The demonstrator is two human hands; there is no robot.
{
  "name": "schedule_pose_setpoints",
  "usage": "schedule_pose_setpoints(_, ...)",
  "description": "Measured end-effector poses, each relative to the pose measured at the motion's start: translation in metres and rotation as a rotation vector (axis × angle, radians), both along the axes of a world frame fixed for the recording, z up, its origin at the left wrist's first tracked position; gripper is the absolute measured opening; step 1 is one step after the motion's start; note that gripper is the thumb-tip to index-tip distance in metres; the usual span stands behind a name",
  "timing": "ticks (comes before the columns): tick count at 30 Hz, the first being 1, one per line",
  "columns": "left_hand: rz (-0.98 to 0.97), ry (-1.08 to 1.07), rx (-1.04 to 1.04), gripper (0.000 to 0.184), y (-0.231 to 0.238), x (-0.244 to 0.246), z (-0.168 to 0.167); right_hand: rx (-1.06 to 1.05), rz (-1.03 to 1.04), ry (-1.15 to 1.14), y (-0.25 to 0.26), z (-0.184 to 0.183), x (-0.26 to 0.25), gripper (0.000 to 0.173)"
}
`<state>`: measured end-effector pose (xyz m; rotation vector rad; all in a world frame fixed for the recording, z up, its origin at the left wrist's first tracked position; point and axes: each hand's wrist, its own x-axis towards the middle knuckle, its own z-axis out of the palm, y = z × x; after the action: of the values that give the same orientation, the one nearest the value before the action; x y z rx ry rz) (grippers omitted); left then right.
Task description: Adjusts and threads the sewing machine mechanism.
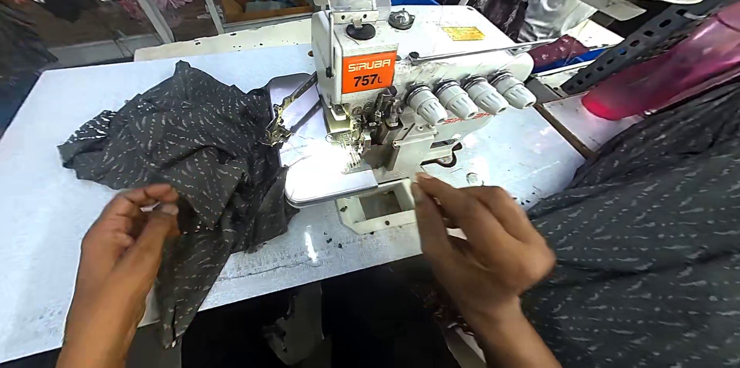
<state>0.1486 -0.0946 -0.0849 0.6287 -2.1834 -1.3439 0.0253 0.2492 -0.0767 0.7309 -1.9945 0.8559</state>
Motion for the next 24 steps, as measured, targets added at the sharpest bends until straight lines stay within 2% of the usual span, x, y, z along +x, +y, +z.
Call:
schedule_pose_setpoints(2, 0.015, 0.085, -0.234, 0.033, 0.001, -0.018, 0.025, -0.007, 0.017, 0.028, -0.002, 0.002, 0.004, 0.015)
schedule_pose_setpoints(4, -0.059, 0.146, -0.409, 0.041, 0.010, -0.051, 0.046, 0.020, 0.082, 0.019, -0.016, 0.002, 0.010, 0.017)
schedule_pose_setpoints(6, -0.189, 0.006, -0.524, 0.056, 0.025, -0.088, 0.062, 0.109, 0.176, -0.015, -0.038, 0.003, 0.018, 0.023)
schedule_pose_setpoints(8, -0.289, -0.200, -0.552, 0.065, 0.034, -0.117, 0.069, 0.250, 0.243, -0.063, -0.066, 0.006, 0.022, 0.041)
schedule_pose_setpoints(9, -0.315, -0.257, -0.562, 0.062, 0.037, -0.127, 0.069, 0.327, 0.250, -0.092, -0.079, 0.006, 0.021, 0.055)
schedule_pose_setpoints(11, -0.332, -0.287, -0.604, 0.051, 0.040, -0.138, 0.072, 0.492, 0.202, -0.138, -0.100, 0.001, 0.014, 0.087)
schedule_pose_setpoints(13, -0.314, -0.277, -0.655, 0.048, 0.044, -0.143, 0.077, 0.606, 0.138, -0.129, -0.109, -0.006, 0.010, 0.103)
schedule_pose_setpoints(16, -0.317, -0.298, -0.610, 0.049, 0.050, -0.146, 0.096, 0.642, 0.119, -0.128, -0.112, -0.006, 0.010, 0.107)
schedule_pose_setpoints(21, -0.439, -0.319, -0.179, 0.058, 0.080, -0.145, 0.118, 0.682, 0.108, -0.199, -0.118, 0.003, 0.007, 0.110)
schedule_pose_setpoints(22, -0.476, -0.323, -0.125, 0.057, 0.088, -0.142, 0.116, 0.656, 0.122, -0.178, -0.117, 0.003, 0.006, 0.105)
schedule_pose_setpoints(24, -0.529, -0.334, -0.107, 0.056, 0.102, -0.133, 0.110, 0.544, 0.197, -0.094, -0.112, -0.002, 0.004, 0.085)
